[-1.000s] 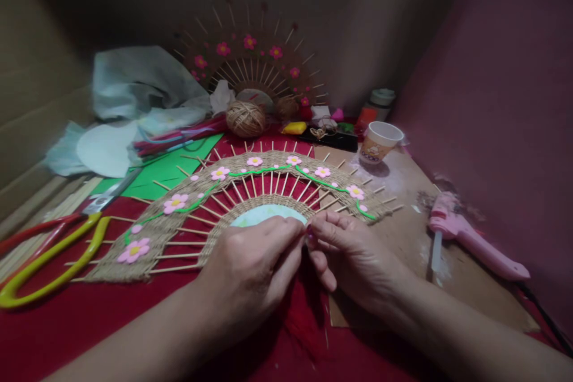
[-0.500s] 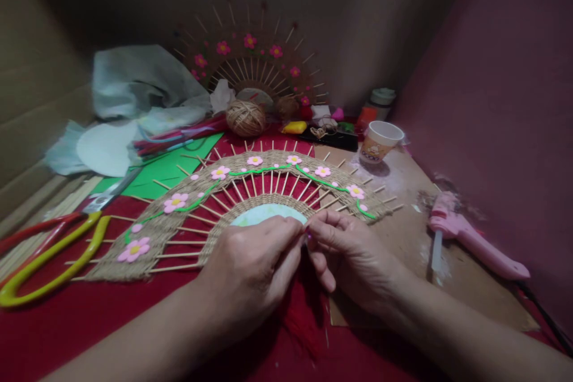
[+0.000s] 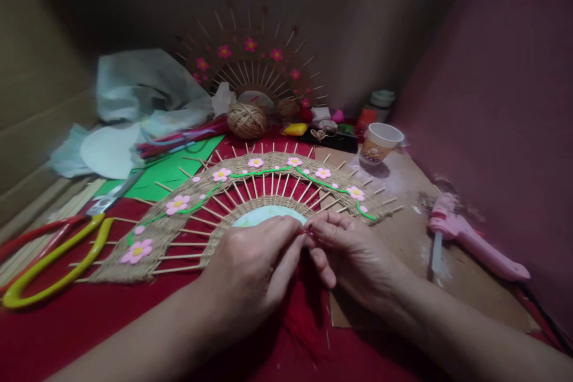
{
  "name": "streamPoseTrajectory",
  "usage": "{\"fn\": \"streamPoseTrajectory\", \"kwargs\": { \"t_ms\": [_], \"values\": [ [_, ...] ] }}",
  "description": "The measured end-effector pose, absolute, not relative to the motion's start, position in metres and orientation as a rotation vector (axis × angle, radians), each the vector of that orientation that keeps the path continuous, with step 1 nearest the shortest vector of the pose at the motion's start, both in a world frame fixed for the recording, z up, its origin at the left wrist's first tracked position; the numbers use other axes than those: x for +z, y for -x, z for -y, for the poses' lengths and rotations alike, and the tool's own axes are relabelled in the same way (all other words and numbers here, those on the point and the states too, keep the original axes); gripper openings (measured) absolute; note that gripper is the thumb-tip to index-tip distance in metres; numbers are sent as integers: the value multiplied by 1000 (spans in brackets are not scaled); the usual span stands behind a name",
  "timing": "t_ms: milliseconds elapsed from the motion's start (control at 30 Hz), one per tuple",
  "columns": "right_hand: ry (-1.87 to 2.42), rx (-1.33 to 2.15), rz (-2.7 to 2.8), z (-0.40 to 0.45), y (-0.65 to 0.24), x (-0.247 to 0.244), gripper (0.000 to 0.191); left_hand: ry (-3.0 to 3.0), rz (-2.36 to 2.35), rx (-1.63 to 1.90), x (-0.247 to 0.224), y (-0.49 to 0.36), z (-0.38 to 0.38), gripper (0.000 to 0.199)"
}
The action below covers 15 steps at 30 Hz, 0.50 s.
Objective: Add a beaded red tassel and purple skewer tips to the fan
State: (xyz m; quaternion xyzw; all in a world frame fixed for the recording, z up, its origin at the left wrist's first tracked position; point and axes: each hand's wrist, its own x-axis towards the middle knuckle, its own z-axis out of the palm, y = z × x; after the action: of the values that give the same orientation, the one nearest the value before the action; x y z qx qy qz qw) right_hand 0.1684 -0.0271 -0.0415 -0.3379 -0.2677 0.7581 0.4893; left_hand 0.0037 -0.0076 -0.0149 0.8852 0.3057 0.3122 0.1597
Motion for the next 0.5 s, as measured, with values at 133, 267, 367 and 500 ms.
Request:
{"fn": "streamPoseTrajectory", "kwargs": {
  "t_ms": [133,267,367,500],
  "values": [
    [909,1623,755,16,-188,-13,19,-2471,-930,1020,-14,-2,5,16],
    [1107,924,1111,-1,-231,36,14,-2461,-918,967,-17,-2,2,17],
    [1384,323,1257,-20,-262,53,11,-2481,-861,963,-21,-3,2,16],
    [1597,-36,1419,-60,-291,43,20,-2499,-808,1024,-25,-3,2,16]
  ]
}}
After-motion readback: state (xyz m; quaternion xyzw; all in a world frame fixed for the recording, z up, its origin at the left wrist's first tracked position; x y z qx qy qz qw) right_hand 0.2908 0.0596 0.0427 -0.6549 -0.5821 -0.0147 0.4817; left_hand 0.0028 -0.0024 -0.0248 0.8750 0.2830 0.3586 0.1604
